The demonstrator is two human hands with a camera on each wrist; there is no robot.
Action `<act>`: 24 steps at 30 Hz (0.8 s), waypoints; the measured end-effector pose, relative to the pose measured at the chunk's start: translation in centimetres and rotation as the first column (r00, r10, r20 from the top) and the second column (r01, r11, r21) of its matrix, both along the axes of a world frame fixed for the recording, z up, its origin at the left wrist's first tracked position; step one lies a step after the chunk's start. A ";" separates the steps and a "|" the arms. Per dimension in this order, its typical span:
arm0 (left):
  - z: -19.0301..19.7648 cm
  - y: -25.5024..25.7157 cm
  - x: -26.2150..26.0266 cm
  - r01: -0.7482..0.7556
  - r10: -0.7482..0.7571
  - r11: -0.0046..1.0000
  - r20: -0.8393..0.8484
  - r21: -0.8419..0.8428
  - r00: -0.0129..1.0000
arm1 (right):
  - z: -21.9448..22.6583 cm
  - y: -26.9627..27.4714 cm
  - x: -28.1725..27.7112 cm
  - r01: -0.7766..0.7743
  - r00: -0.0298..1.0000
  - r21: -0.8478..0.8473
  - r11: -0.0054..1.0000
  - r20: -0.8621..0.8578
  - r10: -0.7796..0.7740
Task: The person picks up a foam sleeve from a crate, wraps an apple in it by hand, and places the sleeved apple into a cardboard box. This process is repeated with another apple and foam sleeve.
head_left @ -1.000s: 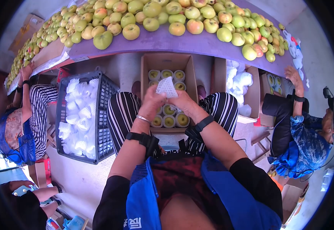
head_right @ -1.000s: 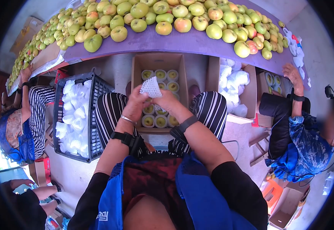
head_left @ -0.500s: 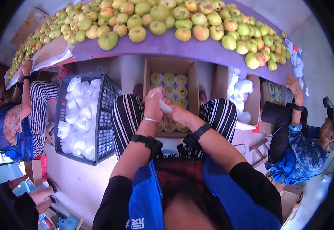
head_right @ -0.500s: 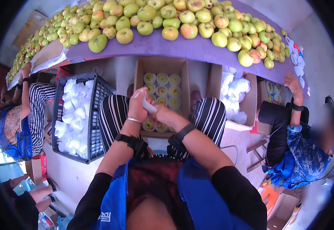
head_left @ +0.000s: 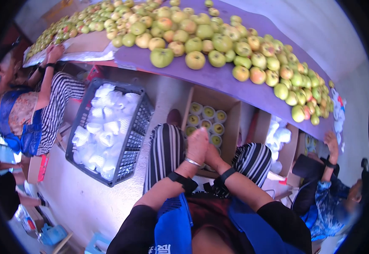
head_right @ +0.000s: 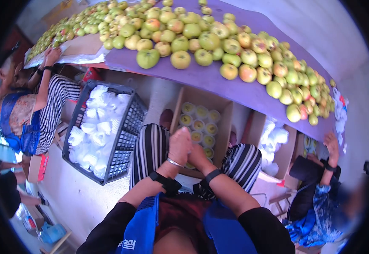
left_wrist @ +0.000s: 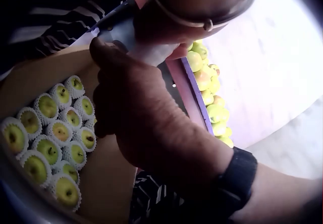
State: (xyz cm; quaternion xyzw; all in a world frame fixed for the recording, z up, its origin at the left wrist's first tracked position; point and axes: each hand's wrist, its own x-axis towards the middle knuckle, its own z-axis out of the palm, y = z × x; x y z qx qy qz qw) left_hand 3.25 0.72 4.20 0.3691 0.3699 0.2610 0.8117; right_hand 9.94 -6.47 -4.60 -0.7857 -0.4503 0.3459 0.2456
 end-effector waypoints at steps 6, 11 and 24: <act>-0.4 -1.3 -0.8 0.100 -0.124 0.938 0.053 0.333 0.991 | -2.6 -0.2 -0.7 0.078 0.993 0.389 0.918 0.053 -0.107; 0.4 -1.0 -0.7 0.153 -0.233 0.805 0.069 0.573 0.970 | -2.3 1.0 0.4 0.062 0.975 0.288 0.956 -0.224 0.004; 0.6 1.6 -0.9 -0.042 -0.065 0.967 0.403 0.252 0.913 | 1.8 0.9 -0.7 0.247 0.964 0.275 0.929 -0.172 -0.205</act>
